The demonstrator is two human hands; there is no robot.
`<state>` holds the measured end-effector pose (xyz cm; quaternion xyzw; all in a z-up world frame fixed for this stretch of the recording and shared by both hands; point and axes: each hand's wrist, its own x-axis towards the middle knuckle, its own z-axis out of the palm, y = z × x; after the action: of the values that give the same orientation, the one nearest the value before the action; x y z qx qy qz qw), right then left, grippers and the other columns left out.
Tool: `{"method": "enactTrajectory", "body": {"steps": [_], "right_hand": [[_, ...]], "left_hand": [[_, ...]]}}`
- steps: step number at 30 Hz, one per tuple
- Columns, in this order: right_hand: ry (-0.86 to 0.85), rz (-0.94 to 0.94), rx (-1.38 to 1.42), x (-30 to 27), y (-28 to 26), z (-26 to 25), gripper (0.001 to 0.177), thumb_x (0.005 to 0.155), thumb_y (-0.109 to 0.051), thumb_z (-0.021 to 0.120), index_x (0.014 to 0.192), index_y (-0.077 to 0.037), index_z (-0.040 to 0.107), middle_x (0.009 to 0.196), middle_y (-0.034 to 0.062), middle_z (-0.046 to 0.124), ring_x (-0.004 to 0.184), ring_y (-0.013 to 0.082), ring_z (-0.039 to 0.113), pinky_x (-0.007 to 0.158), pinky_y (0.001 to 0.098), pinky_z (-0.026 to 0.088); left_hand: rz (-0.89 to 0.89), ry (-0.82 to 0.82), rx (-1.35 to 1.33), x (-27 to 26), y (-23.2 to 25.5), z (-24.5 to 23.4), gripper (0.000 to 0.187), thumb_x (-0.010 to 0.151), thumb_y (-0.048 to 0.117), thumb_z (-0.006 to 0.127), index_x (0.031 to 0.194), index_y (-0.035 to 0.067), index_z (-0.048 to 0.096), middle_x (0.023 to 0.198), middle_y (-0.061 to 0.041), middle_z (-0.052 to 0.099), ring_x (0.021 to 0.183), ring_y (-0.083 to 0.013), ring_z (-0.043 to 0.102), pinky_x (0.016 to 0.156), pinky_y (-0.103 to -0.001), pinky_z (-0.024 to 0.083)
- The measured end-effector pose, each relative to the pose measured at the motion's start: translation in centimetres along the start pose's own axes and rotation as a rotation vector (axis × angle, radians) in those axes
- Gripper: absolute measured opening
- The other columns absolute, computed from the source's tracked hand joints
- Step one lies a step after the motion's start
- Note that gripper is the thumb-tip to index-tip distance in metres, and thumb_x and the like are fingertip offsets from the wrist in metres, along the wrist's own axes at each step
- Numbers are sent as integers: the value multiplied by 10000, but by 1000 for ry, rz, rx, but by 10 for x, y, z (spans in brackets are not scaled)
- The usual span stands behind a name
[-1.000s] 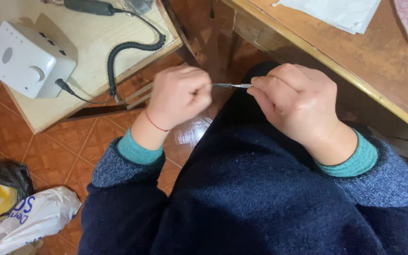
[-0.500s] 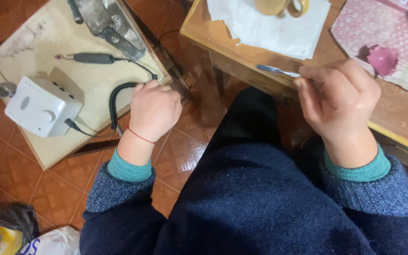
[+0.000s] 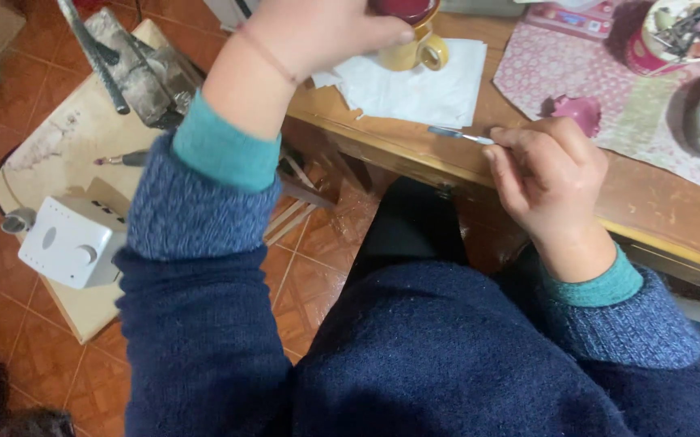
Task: The recorder is shown applying wax and using dental tools to shape a pink wax model on top of a teal dental impression.
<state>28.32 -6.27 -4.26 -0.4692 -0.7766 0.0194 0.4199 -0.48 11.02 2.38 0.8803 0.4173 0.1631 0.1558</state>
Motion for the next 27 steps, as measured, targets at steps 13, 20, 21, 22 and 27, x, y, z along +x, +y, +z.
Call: {"method": "enactTrajectory", "body": {"steps": [13,20,21,22,27], "right_hand": [[1,-53,9,8,-6,-1,188,924,-43,875,1058,-60,744,914,89,652,724,238,610,608,336,493],[83,4,80,3,-3,-1,200,965,48,785,1143,-23,726,965,120,642,744,215,610,632,308,489],[107,6,92,2,-2,0,229,981,83,739,1190,-6,717,967,134,640,754,216,619,648,302,490],[106,5,92,3,-3,0,229,981,83,739,1190,-6,717,967,134,640,754,216,619,648,302,490],[133,-25,91,11,-7,0,217,937,168,620,1108,35,622,1040,201,674,912,334,673,808,412,554]], "left_hand": [[66,101,202,15,-1,11,438,851,379,884,1028,-1,755,784,-177,732,613,-272,719,535,-392,589],[-5,278,123,-43,-20,5,554,794,160,866,1288,40,647,1112,-190,736,1020,-398,682,891,-452,546],[-98,196,56,-48,-21,11,676,737,143,857,1353,48,595,1184,-187,732,1087,-430,632,948,-475,507],[-98,198,56,-49,-23,21,676,737,143,857,1353,48,595,1184,-187,732,1087,-430,632,948,-475,507],[-78,268,48,-49,-21,43,899,682,215,912,1452,43,479,1257,-221,678,1189,-453,580,999,-485,491]]}}
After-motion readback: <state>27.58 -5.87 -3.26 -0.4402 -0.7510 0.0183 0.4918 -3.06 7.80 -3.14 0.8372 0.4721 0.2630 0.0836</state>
